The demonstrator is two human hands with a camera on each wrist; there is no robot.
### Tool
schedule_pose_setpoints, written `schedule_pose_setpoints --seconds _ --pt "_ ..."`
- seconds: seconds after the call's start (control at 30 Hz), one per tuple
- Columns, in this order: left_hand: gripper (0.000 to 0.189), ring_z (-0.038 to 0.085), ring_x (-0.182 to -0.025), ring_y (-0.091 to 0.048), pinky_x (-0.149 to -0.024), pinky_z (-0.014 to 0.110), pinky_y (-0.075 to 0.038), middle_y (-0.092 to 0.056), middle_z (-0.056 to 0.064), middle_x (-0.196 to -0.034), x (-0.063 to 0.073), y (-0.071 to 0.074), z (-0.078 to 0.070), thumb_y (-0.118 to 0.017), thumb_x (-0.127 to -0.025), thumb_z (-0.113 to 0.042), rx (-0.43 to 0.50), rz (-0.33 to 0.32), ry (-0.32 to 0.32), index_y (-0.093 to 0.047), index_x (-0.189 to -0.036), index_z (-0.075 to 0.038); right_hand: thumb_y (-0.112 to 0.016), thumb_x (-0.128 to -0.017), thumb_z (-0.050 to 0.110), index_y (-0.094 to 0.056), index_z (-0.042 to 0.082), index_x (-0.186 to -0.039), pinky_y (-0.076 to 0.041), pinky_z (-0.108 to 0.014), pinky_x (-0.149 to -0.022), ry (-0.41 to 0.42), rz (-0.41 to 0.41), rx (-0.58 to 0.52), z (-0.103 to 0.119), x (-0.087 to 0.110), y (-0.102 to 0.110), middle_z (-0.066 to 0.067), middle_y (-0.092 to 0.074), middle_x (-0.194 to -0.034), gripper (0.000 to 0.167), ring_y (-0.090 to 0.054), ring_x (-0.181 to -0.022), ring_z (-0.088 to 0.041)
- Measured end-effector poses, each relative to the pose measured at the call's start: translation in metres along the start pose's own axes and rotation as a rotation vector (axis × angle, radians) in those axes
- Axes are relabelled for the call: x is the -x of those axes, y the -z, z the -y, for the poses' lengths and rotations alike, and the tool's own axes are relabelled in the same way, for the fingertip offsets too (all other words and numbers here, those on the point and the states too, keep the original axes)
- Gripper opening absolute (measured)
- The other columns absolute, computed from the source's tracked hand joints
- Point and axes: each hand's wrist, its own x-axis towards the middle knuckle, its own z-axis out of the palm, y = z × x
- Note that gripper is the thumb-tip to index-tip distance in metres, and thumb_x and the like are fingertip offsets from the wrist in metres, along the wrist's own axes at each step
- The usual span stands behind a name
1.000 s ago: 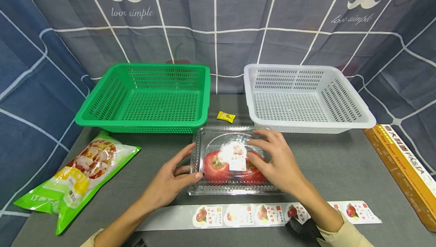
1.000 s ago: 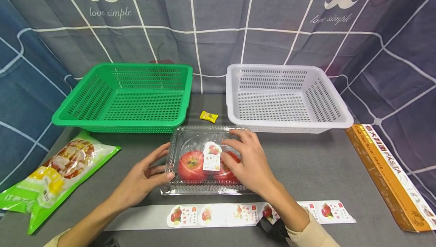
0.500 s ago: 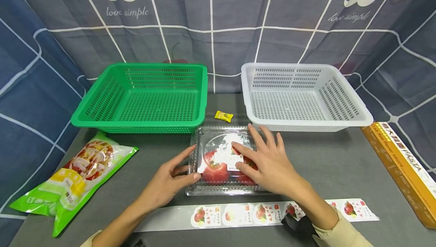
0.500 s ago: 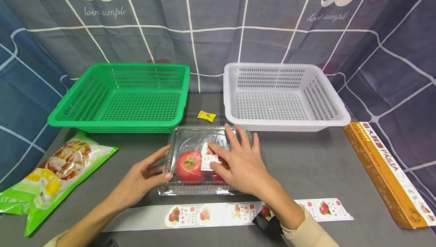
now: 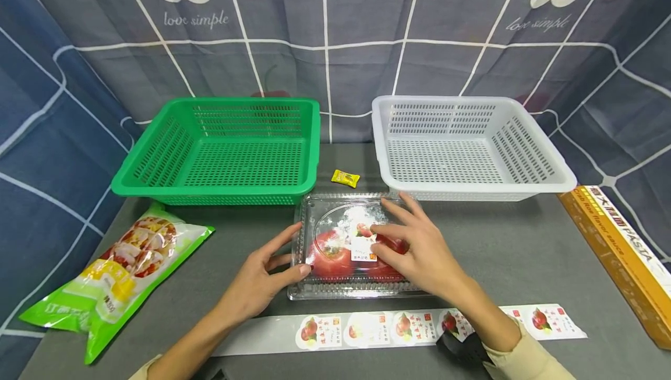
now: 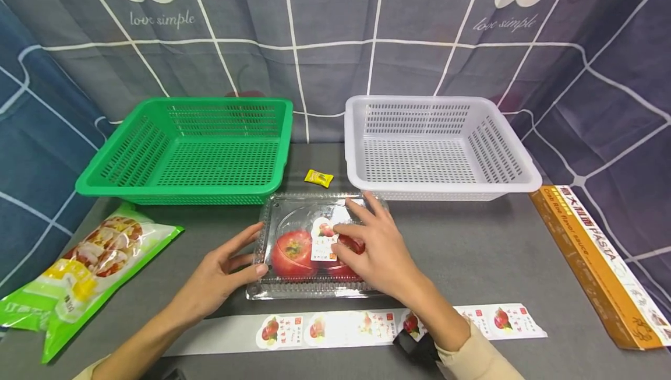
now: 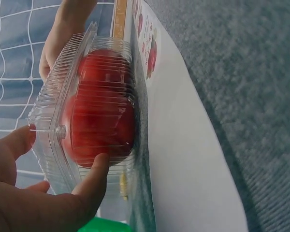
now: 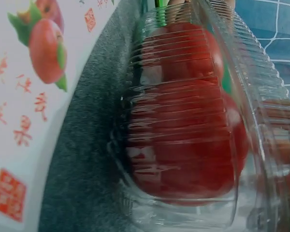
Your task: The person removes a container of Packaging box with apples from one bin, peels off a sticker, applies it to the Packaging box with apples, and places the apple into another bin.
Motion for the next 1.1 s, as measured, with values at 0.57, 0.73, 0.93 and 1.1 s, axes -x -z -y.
schedule_pose_setpoints --seconds 0.57,0.73,0.93,1.1 --pt "0.071 0.034 -0.121 -0.055 -0.079 0.032 -0.056 -0.030 0.019 -0.154 0.001 0.000 0.001 -0.074 -0.090 -0.017 0.002 -0.008 0.032 -0.039 -0.152 -0.022 -0.071 -0.091 0.038 -0.075 0.032 -0.116 -0.007 -0.073 -0.107 0.064 0.170 -0.026 -0.003 0.000 0.004 -0.004 -0.027 -0.160 0.026 -0.006 -0.148 -0.036" --pt "0.071 0.035 -0.120 -0.056 -0.079 0.033 -0.056 -0.030 0.021 -0.154 0.000 0.000 0.002 -0.074 -0.090 -0.015 0.026 0.002 0.013 -0.039 -0.152 -0.021 -0.077 -0.087 0.029 -0.080 0.030 -0.098 0.000 -0.073 -0.107 0.082 0.162 -0.220 -0.008 0.002 0.008 -0.004 -0.038 -0.155 0.012 -0.008 -0.148 -0.035" --pt "0.070 0.037 -0.121 -0.055 -0.079 0.034 -0.056 -0.029 0.023 -0.154 -0.001 -0.001 0.003 -0.072 -0.092 -0.015 0.027 0.013 -0.003 -0.037 -0.153 -0.021 -0.075 -0.088 0.030 -0.077 0.026 -0.111 0.000 -0.073 -0.107 0.067 0.168 -0.204 -0.009 0.003 0.007 -0.007 -0.033 -0.157 0.024 -0.009 -0.148 -0.035" --pt "0.070 0.037 -0.121 -0.055 -0.079 0.034 -0.056 -0.029 0.022 -0.154 -0.001 -0.001 0.003 -0.072 -0.092 -0.014 0.023 0.010 -0.010 -0.037 -0.153 -0.021 -0.072 -0.090 0.035 -0.074 0.025 -0.118 -0.003 -0.070 -0.109 0.098 0.145 -0.097 -0.007 0.003 0.004 -0.005 -0.035 -0.157 0.030 -0.012 -0.147 -0.035"
